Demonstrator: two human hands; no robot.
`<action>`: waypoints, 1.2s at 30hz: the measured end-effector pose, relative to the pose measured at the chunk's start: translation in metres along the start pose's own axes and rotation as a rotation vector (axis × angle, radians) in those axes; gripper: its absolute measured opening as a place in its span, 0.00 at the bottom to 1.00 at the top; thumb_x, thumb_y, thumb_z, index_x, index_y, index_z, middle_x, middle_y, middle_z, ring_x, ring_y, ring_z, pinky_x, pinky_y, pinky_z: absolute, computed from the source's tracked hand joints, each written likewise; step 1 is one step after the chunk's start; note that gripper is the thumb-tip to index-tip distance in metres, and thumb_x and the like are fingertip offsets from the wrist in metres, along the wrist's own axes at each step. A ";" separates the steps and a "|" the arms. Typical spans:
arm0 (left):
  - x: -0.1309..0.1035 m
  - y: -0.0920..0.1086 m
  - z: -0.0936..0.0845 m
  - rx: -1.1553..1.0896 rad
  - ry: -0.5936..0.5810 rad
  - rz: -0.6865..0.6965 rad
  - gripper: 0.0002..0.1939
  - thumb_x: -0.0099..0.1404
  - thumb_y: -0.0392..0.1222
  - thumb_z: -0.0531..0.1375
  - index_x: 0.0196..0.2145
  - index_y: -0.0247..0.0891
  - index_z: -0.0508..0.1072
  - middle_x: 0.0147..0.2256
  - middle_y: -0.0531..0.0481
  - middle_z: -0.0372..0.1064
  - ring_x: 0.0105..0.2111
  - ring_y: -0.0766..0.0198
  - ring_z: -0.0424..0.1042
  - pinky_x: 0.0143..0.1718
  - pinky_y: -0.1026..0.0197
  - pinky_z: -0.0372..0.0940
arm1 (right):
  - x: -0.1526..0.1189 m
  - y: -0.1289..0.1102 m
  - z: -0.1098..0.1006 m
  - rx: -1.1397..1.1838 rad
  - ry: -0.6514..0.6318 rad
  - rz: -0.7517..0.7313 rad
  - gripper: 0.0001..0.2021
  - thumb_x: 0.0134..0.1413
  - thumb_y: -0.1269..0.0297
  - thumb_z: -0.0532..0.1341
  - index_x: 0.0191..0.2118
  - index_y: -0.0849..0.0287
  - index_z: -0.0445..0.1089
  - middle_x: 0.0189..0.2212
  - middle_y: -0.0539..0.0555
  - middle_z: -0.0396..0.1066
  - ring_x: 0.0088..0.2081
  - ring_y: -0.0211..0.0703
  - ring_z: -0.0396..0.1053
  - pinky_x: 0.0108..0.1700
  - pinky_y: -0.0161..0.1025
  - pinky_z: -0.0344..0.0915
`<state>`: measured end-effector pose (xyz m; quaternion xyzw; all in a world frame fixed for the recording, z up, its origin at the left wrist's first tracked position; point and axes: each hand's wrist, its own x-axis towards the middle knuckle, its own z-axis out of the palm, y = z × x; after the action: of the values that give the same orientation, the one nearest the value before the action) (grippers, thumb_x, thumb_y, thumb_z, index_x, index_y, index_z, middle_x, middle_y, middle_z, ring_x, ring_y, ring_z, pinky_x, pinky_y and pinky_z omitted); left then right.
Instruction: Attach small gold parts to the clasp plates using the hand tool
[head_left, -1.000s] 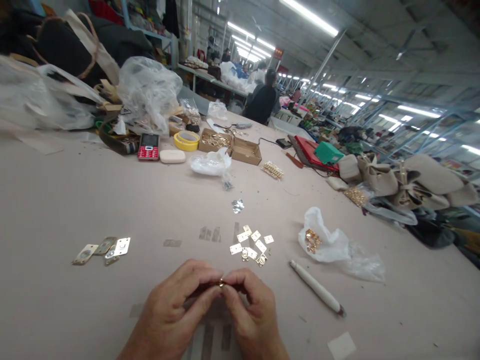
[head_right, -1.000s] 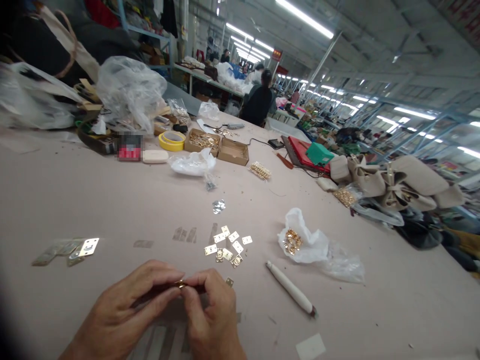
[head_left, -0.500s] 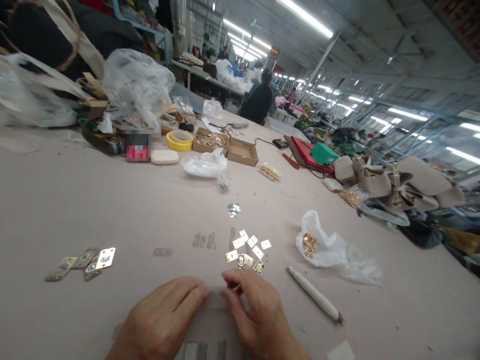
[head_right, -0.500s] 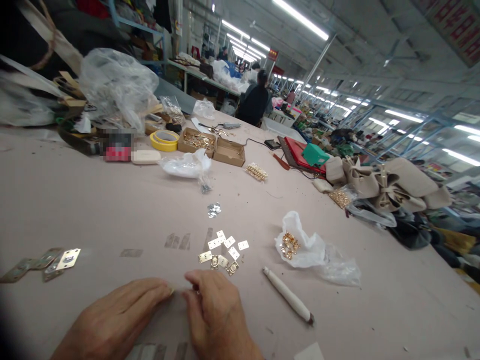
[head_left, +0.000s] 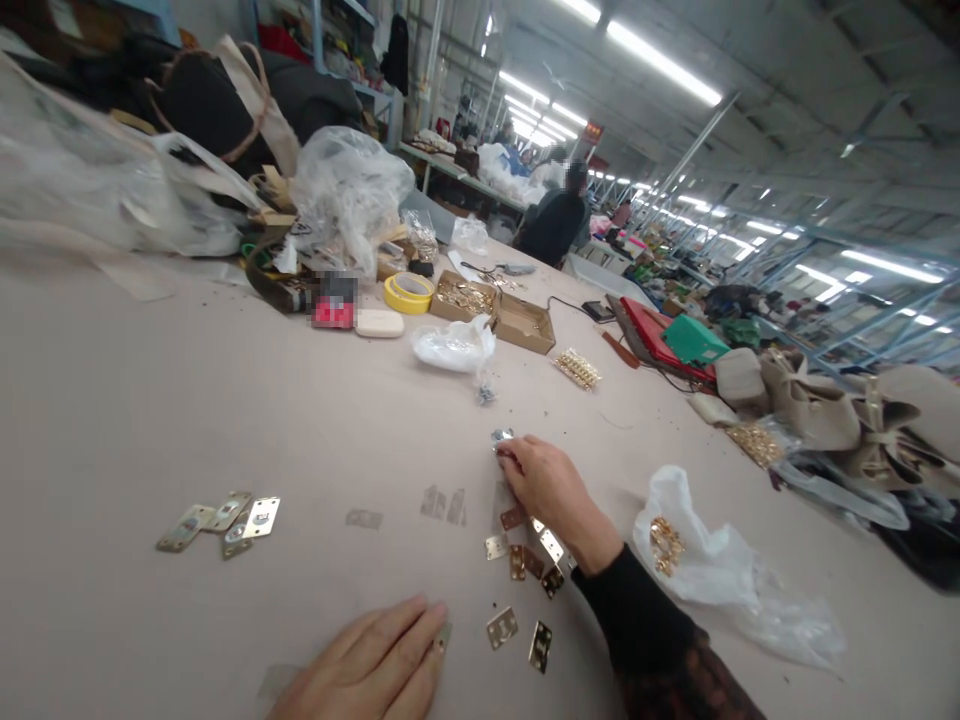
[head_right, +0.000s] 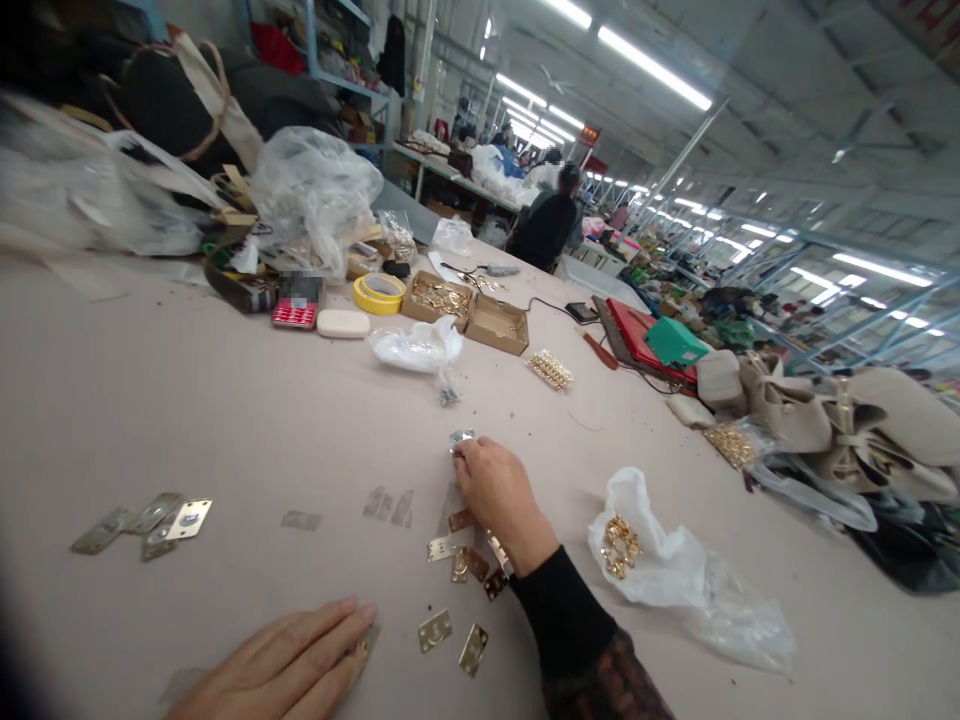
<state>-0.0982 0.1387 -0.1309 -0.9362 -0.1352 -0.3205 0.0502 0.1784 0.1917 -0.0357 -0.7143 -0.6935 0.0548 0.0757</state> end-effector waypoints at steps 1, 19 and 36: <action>0.000 0.000 -0.001 -0.005 -0.010 -0.009 0.16 0.75 0.40 0.50 0.49 0.42 0.76 0.57 0.51 0.69 0.56 0.57 0.68 0.56 0.60 0.65 | 0.004 0.000 0.000 -0.012 -0.019 -0.011 0.11 0.63 0.71 0.56 0.43 0.60 0.77 0.37 0.58 0.77 0.37 0.43 0.73 0.43 0.37 0.65; 0.019 0.018 -0.045 -0.269 -0.228 -0.241 0.21 0.67 0.32 0.53 0.57 0.38 0.70 0.59 0.43 0.67 0.60 0.54 0.64 0.59 0.53 0.64 | -0.053 -0.051 -0.017 0.697 -0.470 0.178 0.06 0.52 0.67 0.59 0.29 0.61 0.73 0.20 0.46 0.69 0.22 0.32 0.62 0.24 0.30 0.56; 0.021 0.024 -0.048 -0.268 -0.267 -0.262 0.20 0.70 0.34 0.53 0.58 0.34 0.68 0.60 0.35 0.64 0.62 0.49 0.62 0.60 0.48 0.64 | -0.082 -0.082 -0.006 0.377 -0.415 0.021 0.04 0.52 0.71 0.61 0.30 0.58 0.74 0.24 0.49 0.73 0.27 0.37 0.67 0.29 0.34 0.59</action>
<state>-0.1030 0.1119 -0.0803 -0.9431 -0.2173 -0.2126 -0.1350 0.0961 0.1113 -0.0167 -0.6684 -0.6642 0.3288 0.0631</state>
